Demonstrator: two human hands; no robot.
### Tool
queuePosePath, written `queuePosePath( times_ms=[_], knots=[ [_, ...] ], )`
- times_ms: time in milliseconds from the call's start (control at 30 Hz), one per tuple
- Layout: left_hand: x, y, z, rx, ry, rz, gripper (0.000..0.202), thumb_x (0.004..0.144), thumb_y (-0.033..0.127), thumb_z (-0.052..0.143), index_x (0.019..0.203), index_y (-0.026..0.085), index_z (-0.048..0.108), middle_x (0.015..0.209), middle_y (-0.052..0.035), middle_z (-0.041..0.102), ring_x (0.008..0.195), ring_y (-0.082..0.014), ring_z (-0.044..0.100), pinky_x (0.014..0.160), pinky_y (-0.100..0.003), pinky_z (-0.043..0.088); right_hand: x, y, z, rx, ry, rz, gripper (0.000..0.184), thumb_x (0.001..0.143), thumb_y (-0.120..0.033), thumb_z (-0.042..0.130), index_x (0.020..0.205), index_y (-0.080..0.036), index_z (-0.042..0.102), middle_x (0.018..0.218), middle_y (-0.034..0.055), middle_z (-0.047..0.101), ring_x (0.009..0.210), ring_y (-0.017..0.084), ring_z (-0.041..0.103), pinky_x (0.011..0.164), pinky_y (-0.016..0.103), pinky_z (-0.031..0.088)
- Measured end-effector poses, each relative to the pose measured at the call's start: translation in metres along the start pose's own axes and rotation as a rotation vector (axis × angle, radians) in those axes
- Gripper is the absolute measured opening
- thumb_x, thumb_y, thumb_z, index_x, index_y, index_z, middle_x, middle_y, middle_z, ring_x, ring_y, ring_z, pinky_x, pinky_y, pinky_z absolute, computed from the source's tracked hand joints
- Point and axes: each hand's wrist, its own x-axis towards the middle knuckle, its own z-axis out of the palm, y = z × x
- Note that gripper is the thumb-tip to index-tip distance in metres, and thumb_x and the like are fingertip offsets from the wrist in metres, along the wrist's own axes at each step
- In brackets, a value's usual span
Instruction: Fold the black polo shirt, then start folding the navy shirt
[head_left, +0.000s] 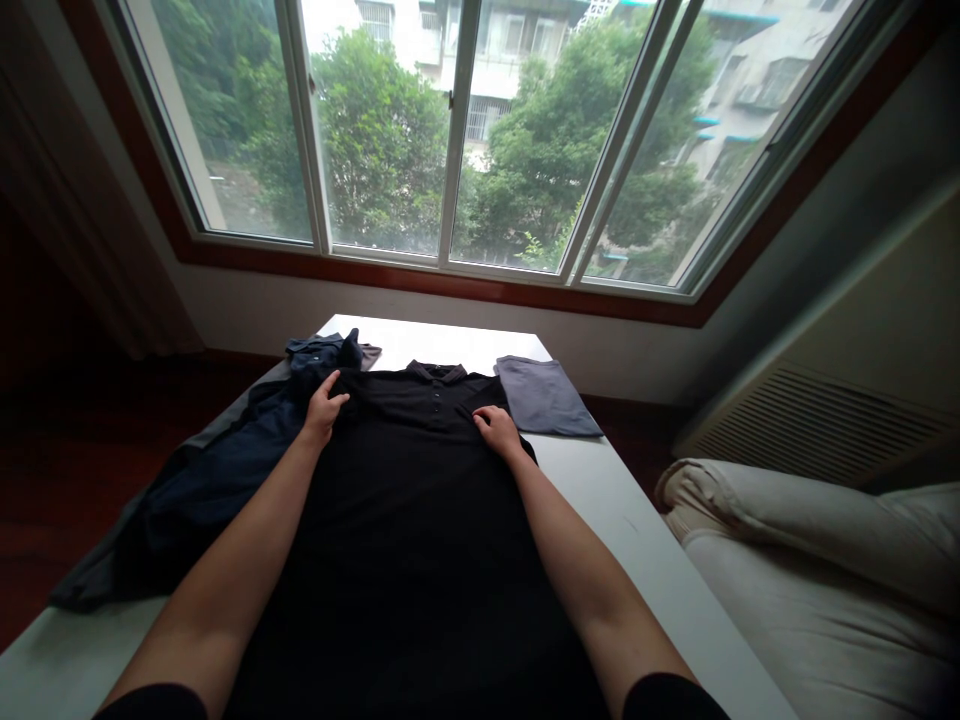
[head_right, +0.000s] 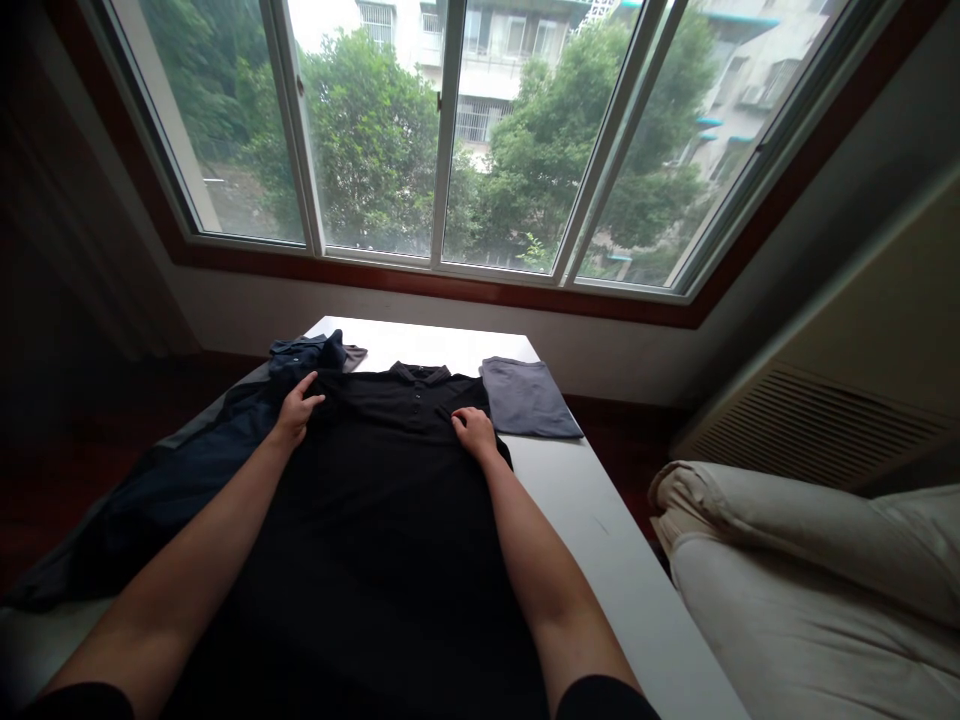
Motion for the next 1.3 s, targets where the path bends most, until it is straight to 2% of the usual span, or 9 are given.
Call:
queuePosePath(
  times_ms=[133,233,333,467,600,733,933,1100,1300],
  knots=[
    [-0.017,0.018,0.022,0.339,-0.383,0.329,0.071,0.083,0.028,0.070,0.153,0.024,0.054,0.154,-0.0056,0.056,0.143,-0.0295,0.050,0.124,-0.043,0.034,0.000,0.001,0.000,0.012,0.008,-0.010,0.022,0.099,-0.031,0.058,0.110,-0.025,0.076,0.120,0.0056,0.072,0.114,0.023,0.063,0.103,0.032,0.046],
    [-0.031,0.018,0.039,0.512,-0.597,0.465,0.081,0.089,0.040,0.068,0.163,0.024,0.037,0.161,-0.0076,0.047,0.147,-0.0294,0.046,0.124,-0.042,0.032,0.000,0.002,0.001,0.021,0.014,-0.015,0.021,0.099,-0.031,0.059,0.110,-0.025,0.077,0.119,0.0054,0.072,0.113,0.022,0.063,0.103,0.031,0.046],
    [-0.039,0.000,0.045,0.723,-0.581,0.435,0.085,0.094,0.046,0.061,0.167,0.020,0.026,0.162,-0.0131,0.045,0.147,-0.0301,0.045,0.122,-0.044,0.034,0.000,0.003,0.001,0.020,0.008,-0.013,0.021,0.099,-0.031,0.059,0.110,-0.026,0.077,0.119,0.0057,0.072,0.112,0.022,0.063,0.103,0.031,0.046],
    [-0.040,-0.026,0.042,1.118,-0.553,0.334,0.066,0.099,0.053,0.052,0.157,0.021,0.048,0.166,-0.0127,0.038,0.154,-0.0353,0.032,0.125,-0.050,0.024,0.000,0.004,0.001,0.026,0.021,-0.016,0.020,0.099,-0.031,0.060,0.109,-0.025,0.077,0.118,0.0055,0.072,0.112,0.022,0.063,0.102,0.031,0.046],
    [-0.041,-0.031,0.040,1.269,-0.521,0.284,0.067,0.102,0.060,0.042,0.159,0.024,0.044,0.171,-0.0122,0.027,0.155,-0.0355,0.028,0.125,-0.050,0.022,0.000,0.004,0.002,0.031,0.020,-0.017,0.020,0.098,-0.031,0.060,0.109,-0.026,0.077,0.117,0.0056,0.072,0.112,0.022,0.063,0.102,0.031,0.046],
    [-0.043,-0.027,0.041,1.312,-0.491,0.238,0.070,0.102,0.063,0.038,0.162,0.025,0.039,0.172,-0.0131,0.023,0.156,-0.0351,0.026,0.124,-0.051,0.022,0.000,0.003,0.000,0.030,0.009,-0.004,0.020,0.098,-0.030,0.060,0.109,-0.026,0.076,0.118,0.0057,0.072,0.113,0.022,0.063,0.103,0.032,0.046],
    [-0.042,-0.031,0.040,1.270,-0.409,0.202,0.077,0.101,0.067,0.037,0.161,0.019,0.040,0.167,-0.0198,0.033,0.154,-0.0376,0.029,0.123,-0.054,0.020,-0.001,-0.001,0.000,-0.004,-0.013,0.019,0.025,0.099,-0.033,0.057,0.114,-0.025,0.075,0.128,0.0067,0.069,0.123,0.023,0.059,0.110,0.034,0.043],
    [-0.029,-0.035,0.039,1.210,-0.354,0.157,0.081,0.098,0.070,0.037,0.160,0.019,0.040,0.165,-0.0196,0.037,0.154,-0.0380,0.029,0.123,-0.056,0.019,-0.004,-0.007,0.005,-0.110,-0.082,0.045,0.047,0.099,-0.043,0.057,0.143,-0.024,0.060,0.156,0.0117,0.048,0.148,0.027,0.039,0.122,0.042,0.030],
    [-0.023,-0.028,0.038,1.121,-0.285,0.061,0.082,0.100,0.070,0.026,0.162,0.017,0.036,0.163,-0.0205,0.039,0.152,-0.0373,0.033,0.122,-0.056,0.020,-0.014,-0.014,0.005,-0.185,-0.204,0.032,0.058,0.103,-0.050,0.050,0.156,-0.026,0.046,0.167,0.0108,0.034,0.156,0.029,0.025,0.126,0.045,0.020]
  ],
)
